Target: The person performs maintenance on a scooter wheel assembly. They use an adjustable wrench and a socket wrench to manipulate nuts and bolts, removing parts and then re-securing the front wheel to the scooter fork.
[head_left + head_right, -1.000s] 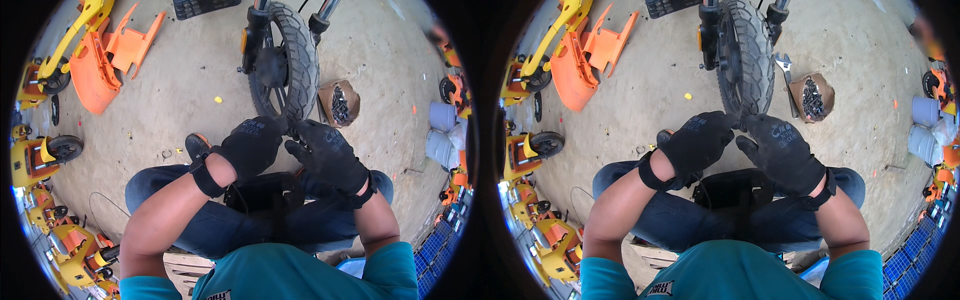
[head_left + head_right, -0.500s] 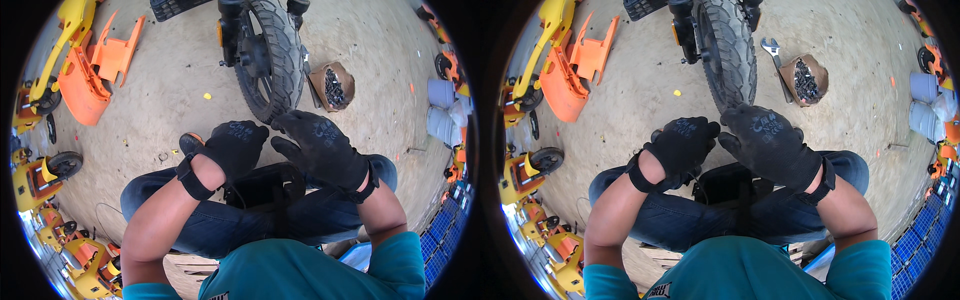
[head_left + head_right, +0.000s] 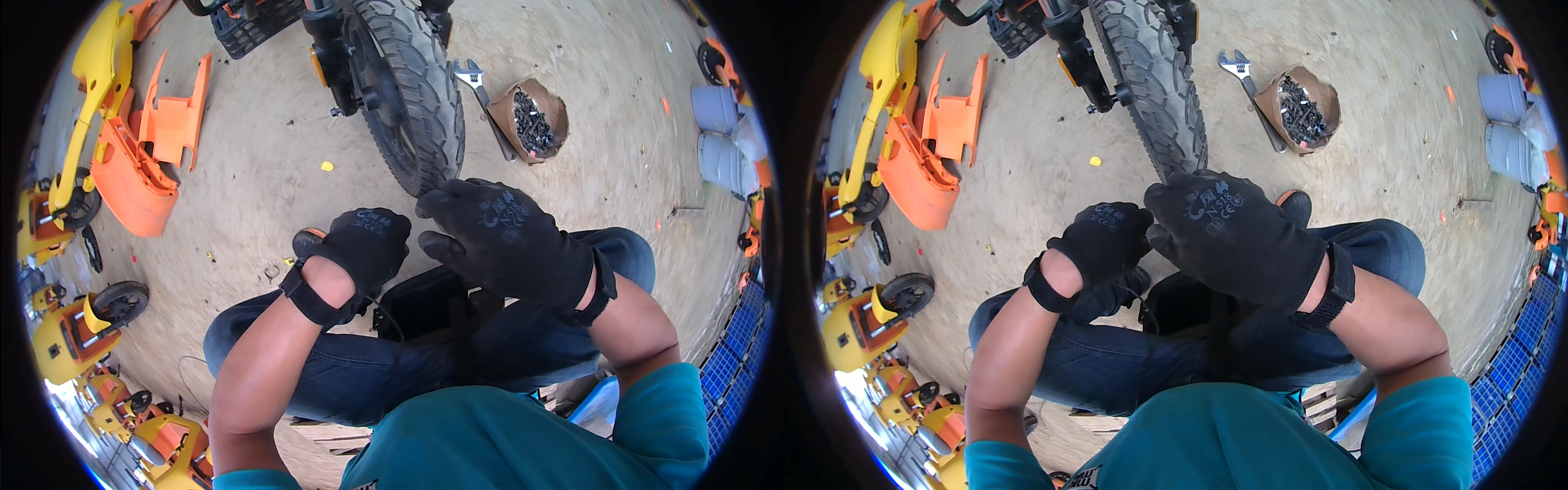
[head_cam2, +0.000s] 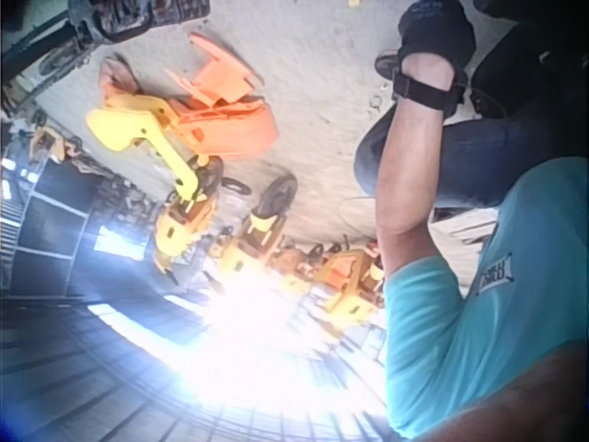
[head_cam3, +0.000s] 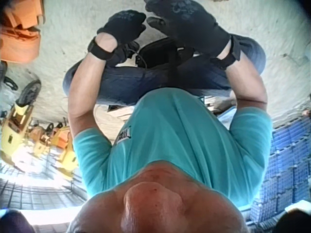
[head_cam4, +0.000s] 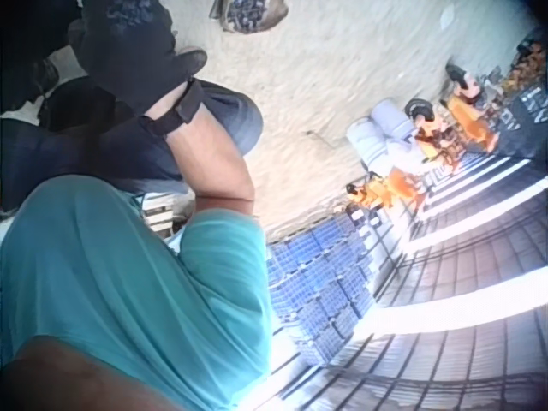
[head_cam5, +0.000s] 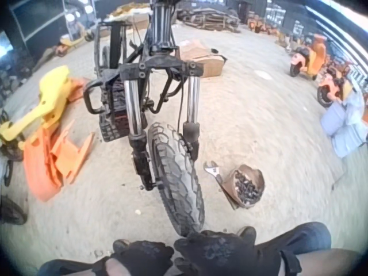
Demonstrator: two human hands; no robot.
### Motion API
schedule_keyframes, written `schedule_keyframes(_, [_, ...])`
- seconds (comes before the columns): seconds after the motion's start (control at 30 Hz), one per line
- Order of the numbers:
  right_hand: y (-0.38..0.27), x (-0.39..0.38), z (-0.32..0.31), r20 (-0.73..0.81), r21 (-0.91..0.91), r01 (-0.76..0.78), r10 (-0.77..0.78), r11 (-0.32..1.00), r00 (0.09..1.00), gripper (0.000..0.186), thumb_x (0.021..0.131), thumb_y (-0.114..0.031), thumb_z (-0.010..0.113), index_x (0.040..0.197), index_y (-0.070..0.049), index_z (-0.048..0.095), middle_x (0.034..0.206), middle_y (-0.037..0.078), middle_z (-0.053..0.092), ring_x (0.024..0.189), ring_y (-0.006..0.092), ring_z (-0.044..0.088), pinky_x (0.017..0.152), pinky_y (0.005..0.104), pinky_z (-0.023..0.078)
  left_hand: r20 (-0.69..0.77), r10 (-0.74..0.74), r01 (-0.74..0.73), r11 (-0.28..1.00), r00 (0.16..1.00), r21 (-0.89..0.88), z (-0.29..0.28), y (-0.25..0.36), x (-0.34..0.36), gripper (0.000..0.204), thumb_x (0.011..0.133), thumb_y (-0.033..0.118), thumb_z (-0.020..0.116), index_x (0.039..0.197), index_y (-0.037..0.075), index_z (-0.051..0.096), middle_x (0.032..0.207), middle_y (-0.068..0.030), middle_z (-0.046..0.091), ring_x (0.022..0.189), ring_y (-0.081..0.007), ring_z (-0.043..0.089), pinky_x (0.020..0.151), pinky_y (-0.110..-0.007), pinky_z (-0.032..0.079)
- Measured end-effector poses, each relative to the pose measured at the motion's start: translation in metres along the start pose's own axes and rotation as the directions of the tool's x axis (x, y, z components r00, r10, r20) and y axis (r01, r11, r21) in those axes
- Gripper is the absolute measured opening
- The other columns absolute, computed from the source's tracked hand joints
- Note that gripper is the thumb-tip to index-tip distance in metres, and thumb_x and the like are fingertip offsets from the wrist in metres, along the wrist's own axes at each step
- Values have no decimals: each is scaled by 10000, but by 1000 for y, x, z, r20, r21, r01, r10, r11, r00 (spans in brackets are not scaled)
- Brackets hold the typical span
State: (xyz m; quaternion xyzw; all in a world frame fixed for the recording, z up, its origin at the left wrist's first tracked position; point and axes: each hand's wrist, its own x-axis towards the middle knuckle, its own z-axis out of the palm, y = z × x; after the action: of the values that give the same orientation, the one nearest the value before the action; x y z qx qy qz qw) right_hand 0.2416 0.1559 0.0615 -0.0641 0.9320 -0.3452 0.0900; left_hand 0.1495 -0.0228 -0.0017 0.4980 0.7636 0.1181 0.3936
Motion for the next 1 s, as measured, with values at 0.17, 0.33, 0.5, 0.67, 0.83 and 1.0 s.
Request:
schedule_keyframes(0.17, [-1, -6, 1, 2, -27, -2, 2, 1000, 1000, 284, 837, -210, 615, 1053, -28, 587, 1012, 153, 612, 933, 316, 595, 781, 388, 495, 85, -65, 63, 998, 994, 26, 4, -2, 6, 122, 798, 161, 567, 865, 68, 609, 864, -136, 623, 858, -320, 614, 727, -423, 493])
schedule_keyframes(0.33, [2, -11, 3, -94, -46, 61, -65, 997, 993, 276, 821, -192, 626, 1034, -21, 587, 958, 149, 612, 879, 308, 608, 739, 385, 506, 40, -106, 103, 993, 994, 58, 1, -3, 8, 151, 811, 178, 547, 920, 81, 586, 922, -130, 610, 901, -320, 604, 758, -425, 491])
schedule_keyframes(0.5, [2, -13, 3, -77, -58, 47, -51, 997, 996, 287, 835, -208, 620, 1055, -28, 584, 1009, 149, 609, 933, 314, 597, 774, 392, 498, -56, -111, 114, 992, 992, 56, 11, -19, 10, 171, 814, 173, 571, 934, 53, 592, 893, -159, 603, 869, -345, 597, 743, -439, 483])
schedule_keyframes(0.67, [-1, -12, 0, -70, -41, 36, -39, 999, 997, 285, 833, -210, 625, 1054, -33, 588, 1009, 144, 612, 928, 310, 598, 775, 389, 499, -26, -114, 115, 991, 993, 71, 11, -23, 12, 161, 820, 176, 566, 921, 53, 584, 893, -157, 601, 867, -346, 597, 736, -441, 481])
schedule_keyframes(0.83, [-1, -13, 1, -90, -47, 38, -42, 998, 995, 286, 830, -214, 630, 1054, -40, 591, 1005, 139, 613, 921, 306, 599, 775, 387, 500, -54, -113, 117, 991, 992, 71, 8, -21, 12, 152, 821, 181, 568, 900, 51, 577, 891, -161, 599, 858, -352, 598, 727, -447, 482])
schedule_keyframes(1.0, [-1, -12, 1, -113, -44, 58, -62, 997, 992, 276, 830, -212, 627, 1044, -40, 597, 993, 138, 614, 913, 301, 601, 770, 385, 501, -85, -105, 112, 990, 991, 80, 7, -24, 12, 159, 822, 191, 574, 903, 54, 578, 896, -163, 598, 849, -359, 600, 722, -451, 483])
